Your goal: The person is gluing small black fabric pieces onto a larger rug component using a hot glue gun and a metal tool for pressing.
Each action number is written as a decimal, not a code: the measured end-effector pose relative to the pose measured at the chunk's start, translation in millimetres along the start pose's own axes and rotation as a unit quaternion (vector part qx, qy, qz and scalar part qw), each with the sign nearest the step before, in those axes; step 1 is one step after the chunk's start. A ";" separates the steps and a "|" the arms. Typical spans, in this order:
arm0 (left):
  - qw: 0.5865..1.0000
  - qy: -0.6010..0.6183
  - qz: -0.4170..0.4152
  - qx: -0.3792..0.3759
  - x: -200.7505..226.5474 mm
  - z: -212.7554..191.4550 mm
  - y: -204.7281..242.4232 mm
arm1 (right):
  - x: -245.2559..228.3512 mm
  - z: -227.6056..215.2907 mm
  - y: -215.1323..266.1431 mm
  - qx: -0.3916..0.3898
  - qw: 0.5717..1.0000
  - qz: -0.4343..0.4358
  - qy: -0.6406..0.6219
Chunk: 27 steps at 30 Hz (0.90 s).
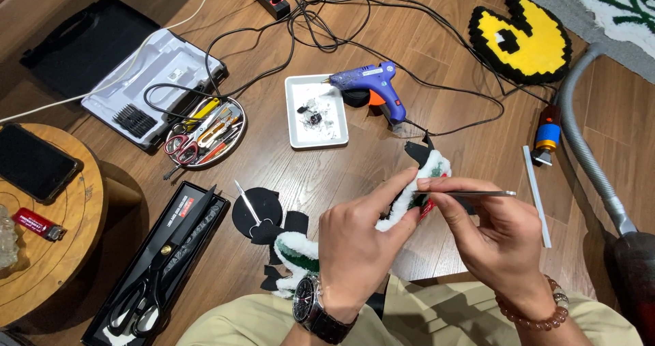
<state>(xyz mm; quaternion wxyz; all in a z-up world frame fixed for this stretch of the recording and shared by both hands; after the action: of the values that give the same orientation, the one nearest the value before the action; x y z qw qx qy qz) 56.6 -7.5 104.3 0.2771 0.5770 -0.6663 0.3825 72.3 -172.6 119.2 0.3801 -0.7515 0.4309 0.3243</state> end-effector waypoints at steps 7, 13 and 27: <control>1.000 0.019 -0.005 0.004 -0.3 -1.8 -0.8 | 5.1 -2.4 0.0 0.017 0.998 0.048 -0.031; 1.000 0.025 -0.004 0.004 -4.1 -1.2 -1.4 | 14.2 -8.2 -0.5 0.027 0.992 0.080 -0.093; 0.890 0.407 -0.103 -0.179 -60.3 1.9 -1.5 | 33.7 -5.3 -52.3 0.012 0.964 0.201 -0.176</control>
<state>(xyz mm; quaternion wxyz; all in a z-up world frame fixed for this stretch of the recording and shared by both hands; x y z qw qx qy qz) 69.1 24.4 54.7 0.6600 0.3771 -0.4893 0.4276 134.0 -172.8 109.7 0.3861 -0.5757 0.5033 0.5160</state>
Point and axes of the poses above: each hand's wrist, its own y-axis away from the middle knuckle, its own z-axis out of the palm, x = y × z, the point moved 5 cm from there along -y, towards the middle knuckle, and after that the axes turned 8 degrees about -x, right-handed, at the moved point
